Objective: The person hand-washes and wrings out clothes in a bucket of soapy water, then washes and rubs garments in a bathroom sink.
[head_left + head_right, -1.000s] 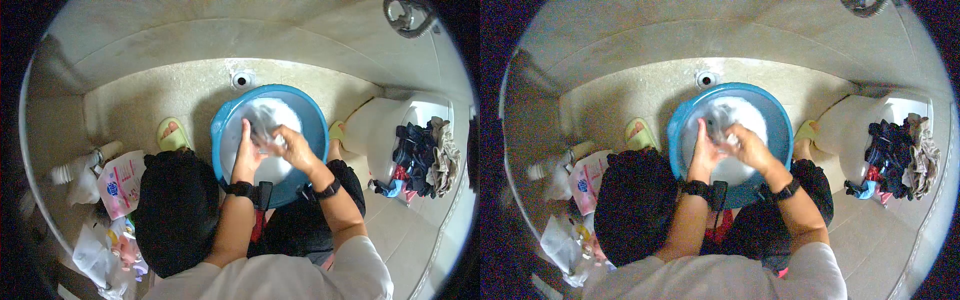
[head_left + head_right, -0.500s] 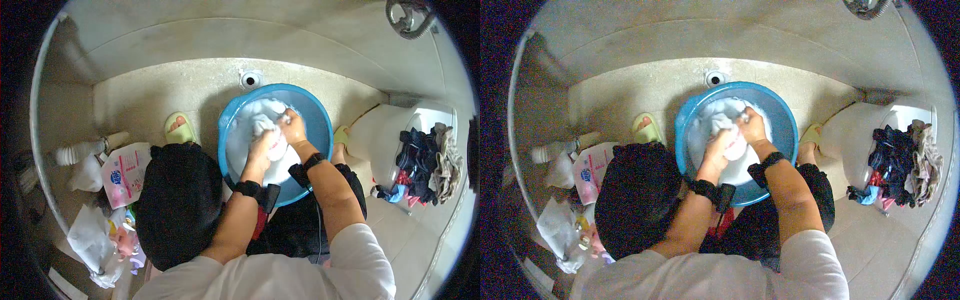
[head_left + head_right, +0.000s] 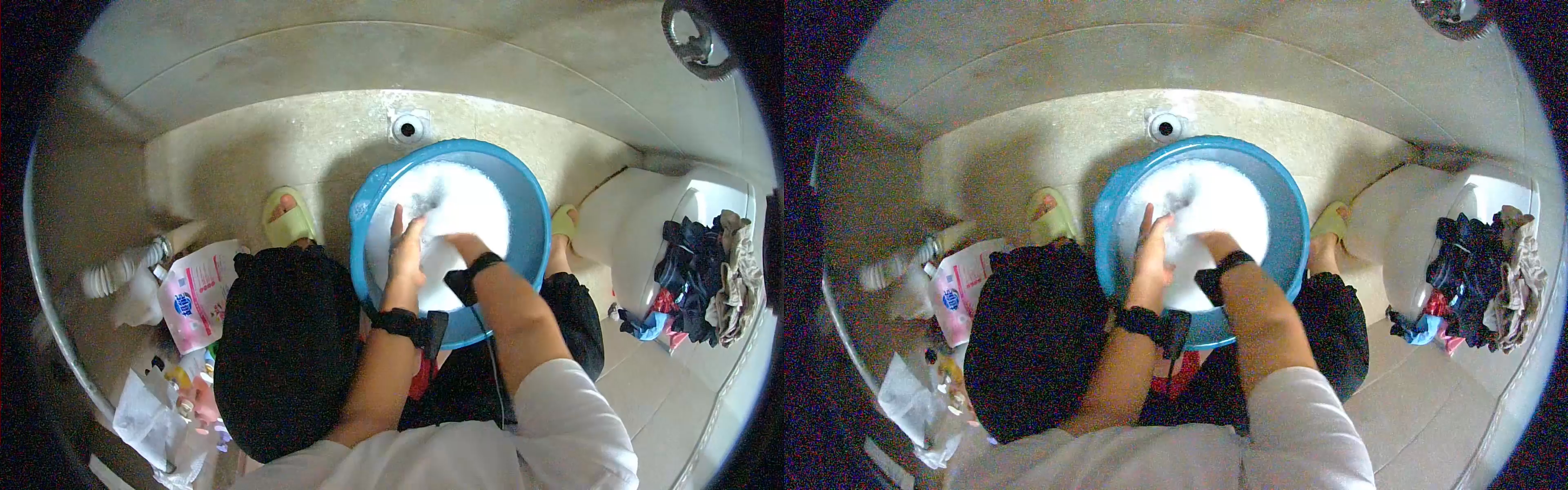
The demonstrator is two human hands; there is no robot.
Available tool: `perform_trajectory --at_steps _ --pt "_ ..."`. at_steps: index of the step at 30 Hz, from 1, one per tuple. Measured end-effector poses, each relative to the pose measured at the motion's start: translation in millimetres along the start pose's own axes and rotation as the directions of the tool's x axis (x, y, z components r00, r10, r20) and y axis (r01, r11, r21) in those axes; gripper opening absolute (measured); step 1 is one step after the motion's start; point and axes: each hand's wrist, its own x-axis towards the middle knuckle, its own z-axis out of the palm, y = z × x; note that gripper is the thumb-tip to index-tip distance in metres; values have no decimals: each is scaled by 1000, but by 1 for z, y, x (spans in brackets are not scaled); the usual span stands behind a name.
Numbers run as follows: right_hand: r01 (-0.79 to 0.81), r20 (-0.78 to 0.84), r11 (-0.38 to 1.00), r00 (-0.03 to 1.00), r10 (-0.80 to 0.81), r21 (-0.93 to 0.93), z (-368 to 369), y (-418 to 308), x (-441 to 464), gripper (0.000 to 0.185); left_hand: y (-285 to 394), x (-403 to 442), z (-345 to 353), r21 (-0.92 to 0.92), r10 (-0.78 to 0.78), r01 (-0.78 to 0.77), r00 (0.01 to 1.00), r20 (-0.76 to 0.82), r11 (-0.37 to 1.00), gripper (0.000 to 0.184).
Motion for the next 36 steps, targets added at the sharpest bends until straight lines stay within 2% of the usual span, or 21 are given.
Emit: perform_trajectory --at_steps 2,4,5,6,8,10,12,14,16,19,21,22,23,24,26,27,28,30,32,33,36 --pt "55 -102 893 988 -112 -448 -24 3 -3 31 -4 7 -1 53 25 -28 998 49 998 82" --pt "304 60 943 953 -298 -136 -63 -43 -38 28 -7 12 1 -123 -73 94 984 162 988 92" --pt "373 101 924 926 -364 -85 -74 -67 -59 26 -11 13 -1 -158 32 15 956 292 987 100" --pt "442 136 896 890 -434 -34 -81 -87 -76 24 -4 8 0 -275 -2 111 930 369 955 92" --pt "487 196 872 852 -486 45 -74 -109 -99 24 -3 12 1 -527 229 161 768 598 835 85" --pt "469 195 880 858 -475 80 -57 -122 -104 22 0 11 -3 -565 222 276 720 658 778 66" --pt "458 173 885 868 -465 80 -36 -128 -99 21 -5 8 -6 -587 257 255 717 648 768 60" --pt "381 -46 923 924 -379 58 -17 -123 -88 18 -11 10 -11 -594 283 170 756 591 786 53" --pt "358 -83 931 932 -352 69 -11 -111 -70 17 -21 17 -14 -556 302 24 820 486 831 46" --pt "316 -354 945 895 -270 78 -11 -79 -35 18 -28 24 -11 -228 296 -235 912 285 945 36" --pt "-35 -293 974 951 101 222 -38 -63 -20 21 -27 21 2 -77 219 -207 953 210 975 30" --pt "-7 -300 994 953 41 112 -47 -39 -15 21 -22 10 13 -139 54 -28 981 186 990 31" --pt "-31 -315 998 949 10 -62 -51 -13 -11 20 -31 17 14 -174 131 -84 950 283 981 43" --pt "-33 -311 997 950 11 -64 -56 -1 -9 20 -29 11 15 -177 129 -81 951 281 981 43" --pt "-260 -530 964 827 189 -63 -57 15 -11 20 -17 -7 14 -17 98 -97 990 99 995 55" --pt "-239 -547 971 816 188 -23 -55 15 -12 20 -20 12 3 167 76 -90 993 91 982 65" --pt "-219 -562 975 805 191 17 -52 15 -18 21 -29 28 -2 167 74 -87 994 86 982 65" --pt "67 -391 903 886 -249 -425 4 46 -22 31 -43 52 -9 10 337 -337 940 -53 941 65" --pt "227 23 832 968 -250 -506 63 51 -28 38 -44 48 -11 -14 288 -289 957 -35 957 69" --pt "-3 109 907 993 54 -422 58 11 -36 40 -37 45 -8 -46 257 -258 966 -14 965 73" --pt "-19 86 913 995 59 -408 44 34 3 38 -12 16 -8 -8 198 -198 979 45 980 85"
